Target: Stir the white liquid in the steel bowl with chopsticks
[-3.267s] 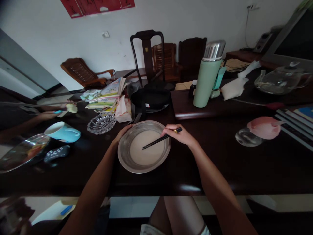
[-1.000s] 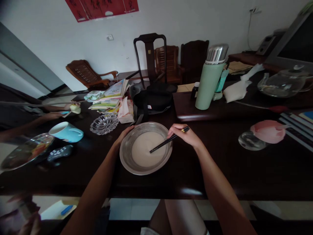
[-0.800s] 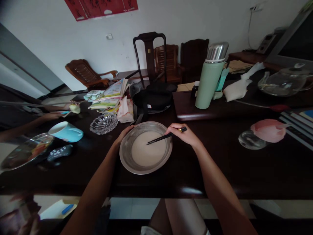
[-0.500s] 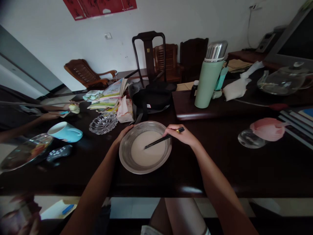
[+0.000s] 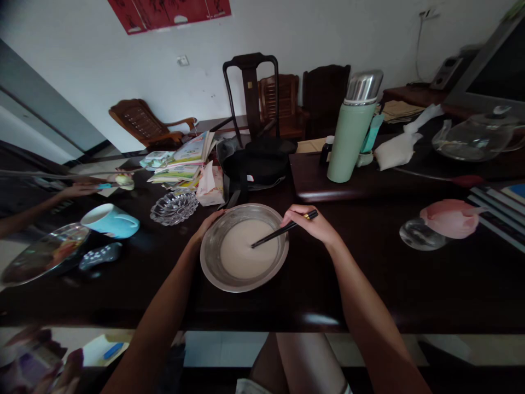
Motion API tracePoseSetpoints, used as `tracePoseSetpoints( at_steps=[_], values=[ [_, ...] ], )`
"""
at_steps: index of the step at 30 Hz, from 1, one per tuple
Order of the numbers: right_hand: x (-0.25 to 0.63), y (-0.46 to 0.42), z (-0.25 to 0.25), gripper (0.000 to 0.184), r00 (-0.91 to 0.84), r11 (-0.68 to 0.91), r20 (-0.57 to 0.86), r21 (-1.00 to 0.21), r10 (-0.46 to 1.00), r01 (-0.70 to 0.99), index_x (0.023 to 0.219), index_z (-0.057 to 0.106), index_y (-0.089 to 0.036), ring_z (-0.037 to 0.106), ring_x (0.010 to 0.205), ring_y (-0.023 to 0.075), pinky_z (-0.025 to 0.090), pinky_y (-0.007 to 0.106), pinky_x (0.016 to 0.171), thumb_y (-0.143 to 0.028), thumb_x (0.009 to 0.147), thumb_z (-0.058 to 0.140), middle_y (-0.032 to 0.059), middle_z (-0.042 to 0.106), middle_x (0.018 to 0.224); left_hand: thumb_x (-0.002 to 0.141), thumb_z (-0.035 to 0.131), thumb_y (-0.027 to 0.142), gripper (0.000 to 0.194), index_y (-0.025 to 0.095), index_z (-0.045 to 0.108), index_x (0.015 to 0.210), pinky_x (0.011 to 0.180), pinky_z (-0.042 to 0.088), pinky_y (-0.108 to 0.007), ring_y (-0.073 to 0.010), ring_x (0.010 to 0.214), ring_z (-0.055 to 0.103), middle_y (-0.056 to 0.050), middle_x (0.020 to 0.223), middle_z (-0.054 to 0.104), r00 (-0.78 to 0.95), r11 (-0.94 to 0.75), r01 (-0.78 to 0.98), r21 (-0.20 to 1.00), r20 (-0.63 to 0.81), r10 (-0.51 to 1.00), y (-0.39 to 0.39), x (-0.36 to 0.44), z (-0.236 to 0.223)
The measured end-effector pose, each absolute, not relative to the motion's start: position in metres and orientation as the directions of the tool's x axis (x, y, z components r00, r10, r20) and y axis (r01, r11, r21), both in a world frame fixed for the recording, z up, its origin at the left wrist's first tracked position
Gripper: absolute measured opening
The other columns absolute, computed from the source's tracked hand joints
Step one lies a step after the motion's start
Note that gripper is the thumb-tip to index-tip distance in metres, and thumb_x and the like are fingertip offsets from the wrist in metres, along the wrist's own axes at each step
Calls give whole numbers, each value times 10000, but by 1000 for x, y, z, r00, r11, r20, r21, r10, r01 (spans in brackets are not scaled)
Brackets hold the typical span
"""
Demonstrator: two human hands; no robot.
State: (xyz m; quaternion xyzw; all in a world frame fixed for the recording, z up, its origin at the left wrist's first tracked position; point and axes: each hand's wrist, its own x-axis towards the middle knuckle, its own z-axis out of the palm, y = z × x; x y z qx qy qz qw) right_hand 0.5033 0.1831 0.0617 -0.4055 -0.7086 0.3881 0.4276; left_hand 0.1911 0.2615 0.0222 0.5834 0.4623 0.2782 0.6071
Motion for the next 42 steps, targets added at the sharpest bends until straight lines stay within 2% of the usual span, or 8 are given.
tracePoseSetpoints(
  at_steps=[5, 11, 18, 23, 30, 35, 42],
  values=[
    [499, 182, 61, 292, -395, 342, 231, -909, 889, 240, 800, 702, -187, 649, 793, 182, 471, 282, 715, -383, 876, 500, 41, 715, 817, 679, 442, 589, 547, 385, 536, 1177, 974, 353, -507, -283, 1295, 269, 108, 1092, 628, 422, 154, 199, 968, -227, 878, 262, 189, 20],
    [507, 183, 63, 286, -288, 350, 278, -905, 916, 241, 751, 696, -190, 652, 774, 175, 467, 283, 739, -360, 879, 506, 33, 709, 778, 651, 456, 634, 542, 410, 551, 1136, 968, 352, -500, -275, 1298, 263, 112, 1060, 639, 367, 159, 253, 954, -247, 897, 261, 191, 23],
    [498, 183, 60, 298, -384, 345, 232, -904, 893, 254, 813, 708, -186, 647, 825, 202, 472, 304, 733, -392, 871, 502, 46, 718, 843, 631, 457, 639, 568, 395, 570, 1131, 963, 367, -479, -254, 1323, 201, 137, 1108, 605, 359, 163, 250, 954, -248, 900, 258, 193, 26],
    [504, 185, 61, 310, -312, 374, 285, -884, 906, 280, 779, 716, -193, 644, 791, 190, 465, 294, 742, -389, 876, 497, 40, 712, 813, 616, 471, 640, 556, 413, 567, 1114, 959, 369, -487, -254, 1327, 194, 148, 1101, 603, 357, 167, 263, 950, -257, 898, 257, 194, 28],
    [497, 183, 60, 287, -387, 339, 228, -907, 893, 249, 811, 699, -191, 646, 826, 198, 473, 305, 739, -388, 874, 501, 39, 715, 837, 637, 452, 625, 611, 371, 547, 1185, 1000, 340, -468, -277, 1324, 209, 145, 1158, 581, 377, 177, 218, 960, -250, 892, 257, 195, 28],
    [503, 183, 62, 284, -334, 371, 272, -886, 902, 279, 802, 709, -193, 638, 808, 193, 458, 306, 749, -368, 880, 499, 43, 709, 824, 665, 445, 660, 571, 401, 547, 1163, 983, 353, -483, -271, 1325, 216, 156, 1152, 581, 368, 200, 239, 950, -279, 887, 257, 195, 29],
    [497, 183, 60, 276, -396, 343, 231, -908, 889, 240, 830, 709, -195, 647, 853, 198, 457, 302, 763, -377, 873, 506, 42, 715, 856, 679, 455, 644, 547, 383, 570, 1146, 1005, 330, -452, -262, 1330, 195, 157, 1152, 581, 366, 204, 213, 956, -271, 890, 256, 196, 31]
  ],
)
